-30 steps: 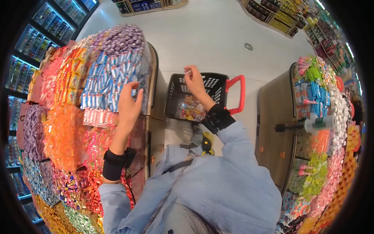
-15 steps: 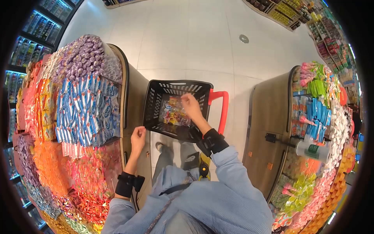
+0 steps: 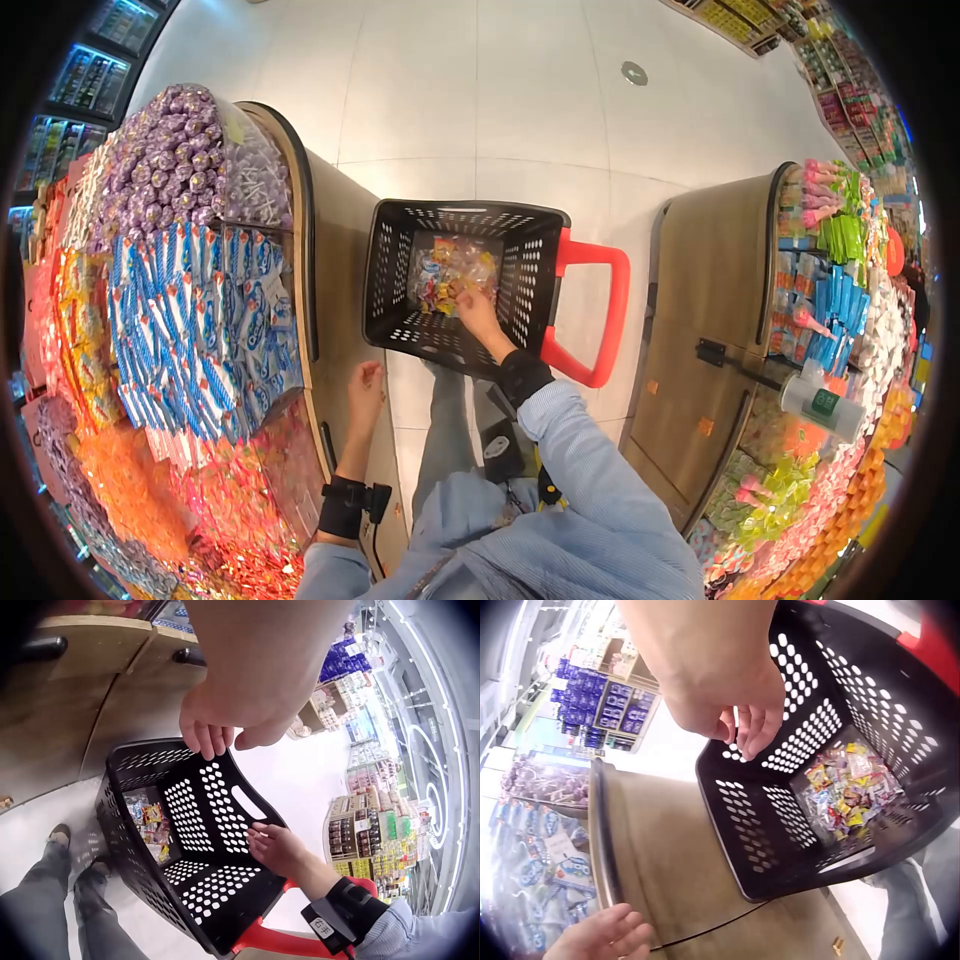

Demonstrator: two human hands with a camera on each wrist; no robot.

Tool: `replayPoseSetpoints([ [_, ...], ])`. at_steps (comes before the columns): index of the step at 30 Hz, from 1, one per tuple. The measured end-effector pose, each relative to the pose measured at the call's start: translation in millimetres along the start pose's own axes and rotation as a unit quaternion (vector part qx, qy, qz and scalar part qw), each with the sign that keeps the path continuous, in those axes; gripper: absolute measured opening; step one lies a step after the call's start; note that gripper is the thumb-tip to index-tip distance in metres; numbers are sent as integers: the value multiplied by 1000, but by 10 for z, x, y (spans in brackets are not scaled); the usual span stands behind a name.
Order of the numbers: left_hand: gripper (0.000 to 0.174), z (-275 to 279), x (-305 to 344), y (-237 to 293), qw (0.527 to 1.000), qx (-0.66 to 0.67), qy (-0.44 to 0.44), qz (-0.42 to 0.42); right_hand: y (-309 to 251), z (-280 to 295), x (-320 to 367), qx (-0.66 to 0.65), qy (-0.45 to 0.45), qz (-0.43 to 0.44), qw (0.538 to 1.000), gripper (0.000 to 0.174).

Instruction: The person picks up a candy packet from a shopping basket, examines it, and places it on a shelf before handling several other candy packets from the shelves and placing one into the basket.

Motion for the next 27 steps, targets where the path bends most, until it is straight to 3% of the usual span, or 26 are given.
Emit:
replayPoseSetpoints([
  [7,14,-138,-143,-314,999,40,7,21,752,-286,-10,94,-49,-145,984,8],
  [11,14,-276,-263,-512,996,74,1,57,945,-401,-107,235,-68,-101,964,13],
  [12,15,-306,-307,-549,995,72,0,67,1027,-433,-145,224,-82,-147,960,13],
  [20,15,-505,-760,-654,993,40,2,112,1608,-854,-418,308,-142,-104,935,17],
  [24,15,-664,-1017,-770,989,89,11,122,1832,-1032,-588,322,-176,-97,925,23],
  [27,16,-808,-1183,-798,992,76,8,98,1939,-1144,-690,335,-200,-86,917,26],
])
Point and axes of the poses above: each hand's wrist, its own x-axis away from the middle knuckle, its own z-axis out of the back of the hand, y = z × x, the point moved 1 cm from there along -x, towards the middle knuckle, and after that the axes turned 13 degrees about y, right-handed, at the moved point
